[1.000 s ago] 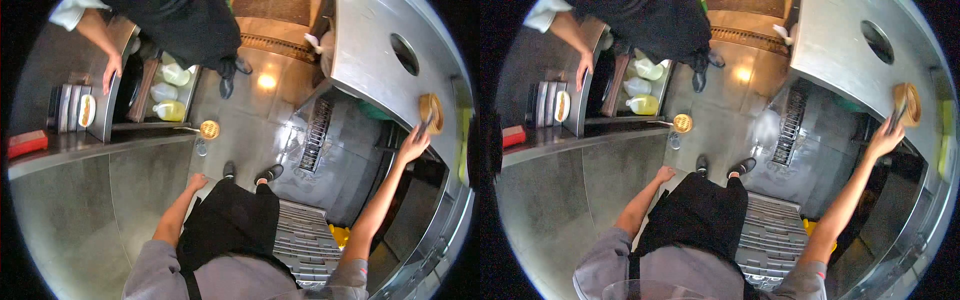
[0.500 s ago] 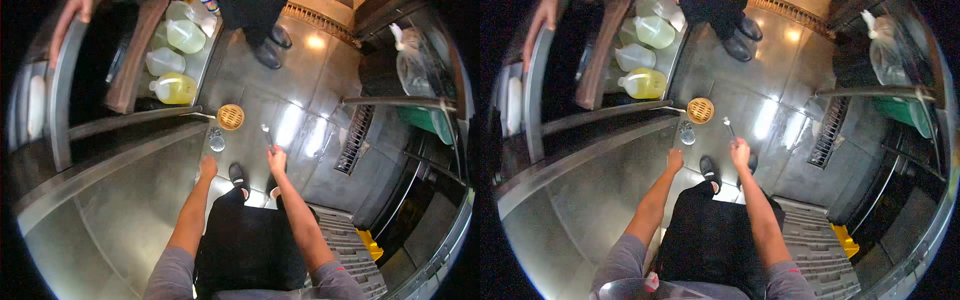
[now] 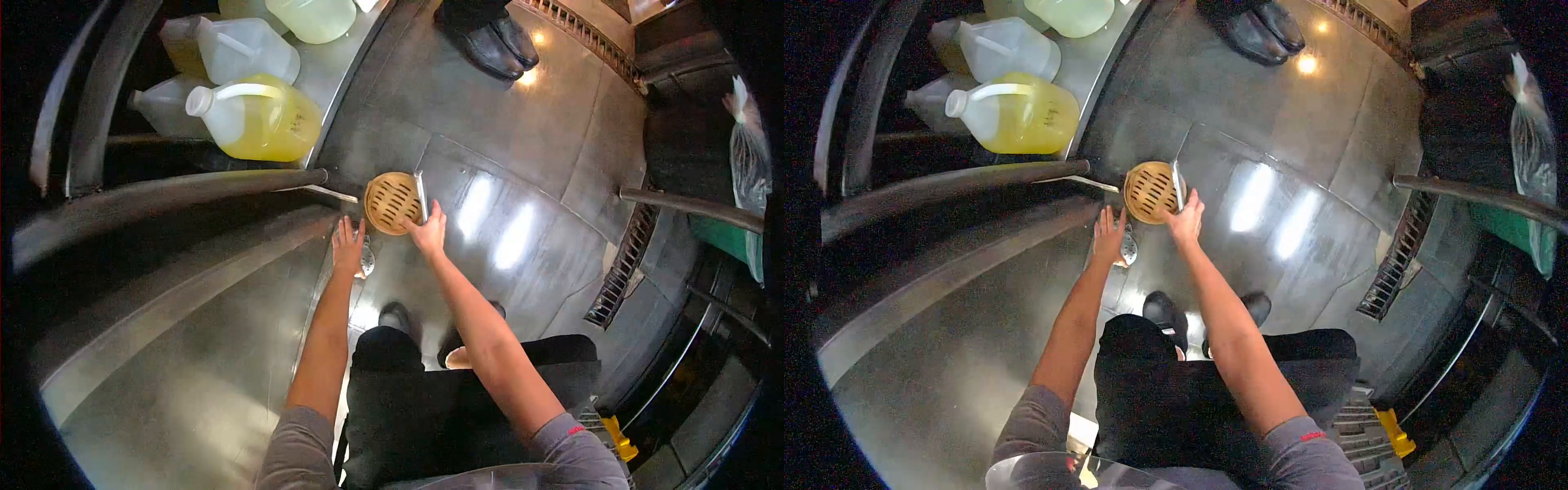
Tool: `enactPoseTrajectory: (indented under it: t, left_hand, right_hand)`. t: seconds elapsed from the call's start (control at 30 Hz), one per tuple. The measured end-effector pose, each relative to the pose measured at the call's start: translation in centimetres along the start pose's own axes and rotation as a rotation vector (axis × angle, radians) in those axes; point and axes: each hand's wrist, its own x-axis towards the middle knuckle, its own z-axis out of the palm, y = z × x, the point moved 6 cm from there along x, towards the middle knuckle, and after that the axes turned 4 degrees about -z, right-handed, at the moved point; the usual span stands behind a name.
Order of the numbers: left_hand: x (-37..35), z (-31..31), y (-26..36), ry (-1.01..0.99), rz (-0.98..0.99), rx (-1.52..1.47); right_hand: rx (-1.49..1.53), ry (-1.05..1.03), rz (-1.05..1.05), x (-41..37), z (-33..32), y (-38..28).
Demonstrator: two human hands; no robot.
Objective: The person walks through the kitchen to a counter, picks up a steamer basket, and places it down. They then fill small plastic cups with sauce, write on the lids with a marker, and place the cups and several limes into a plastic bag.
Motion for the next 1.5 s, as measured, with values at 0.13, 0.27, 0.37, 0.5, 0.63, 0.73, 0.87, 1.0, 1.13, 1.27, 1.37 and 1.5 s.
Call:
enactPoseTrajectory:
  t: [0.13, 0.27, 0.37, 0.5, 0.63, 0.73, 0.87, 1.0, 1.13, 1.27, 1.37, 1.5]
  left_hand:
    - [-0.3, 2.4, -0.5, 0.125, -0.009, -0.003]
    - [-1.0, 4.2, -0.8, 0.205, -0.063, -0.085]
    - [-0.5, 7.0, -1.2, 0.178, -0.119, -0.256]
    - [-0.7, 11.5, -1.5, 0.016, -0.246, -0.494]
    - [-3.4, 11.6, -0.8, 0.319, -0.403, -0.621]
    - [-3.8, 6.4, -1.2, 0.247, -0.437, -0.412]
    - [-1.2, 7.7, -2.5, 0.176, -0.345, -0.306]
    - [-0.9, 9.2, -2.5, 0.136, -0.239, -0.336]
    - [0.5, 12.0, -3.6, 0.018, -0.081, -0.706]
    - [-0.8, 3.7, -4.2, 0.083, 0.026, -0.942]
    - [-3.2, -6.3, -4.2, 0.103, 0.143, -1.239]
    - [-12.3, -26.0, -1.2, -0.13, 0.4, -1.636]
  right_hand:
    - [0.03, -0.097, 0.187, 0.9, 2.3, 1.0]
    - [0.027, -0.097, 0.183, 1.4, 2.2, 2.0]
    - [-0.001, -0.048, 0.168, 1.3, 2.2, 3.5]
    - [-0.021, -0.054, 0.201, -0.9, 0.4, 6.0]
    - [-0.005, -0.104, 0.238, -4.4, -4.4, 8.4]
    - [0.0, -0.108, 0.314, -6.4, -6.8, 9.0]
    - [0.065, 0.041, 0.247, -8.3, -6.7, 13.0]
    - [0.124, 0.053, 0.283, -10.1, -7.2, 13.3]
    - [-0.083, 0.097, 0.301, -10.6, -8.4, 10.2]
    - [-0.153, 0.11, 0.344, -10.4, -10.3, 5.0]
    - [-0.226, 0.173, 0.306, -11.3, -13.7, -0.5]
    - [-0.212, 0.195, 0.318, -12.8, -21.1, -10.5]
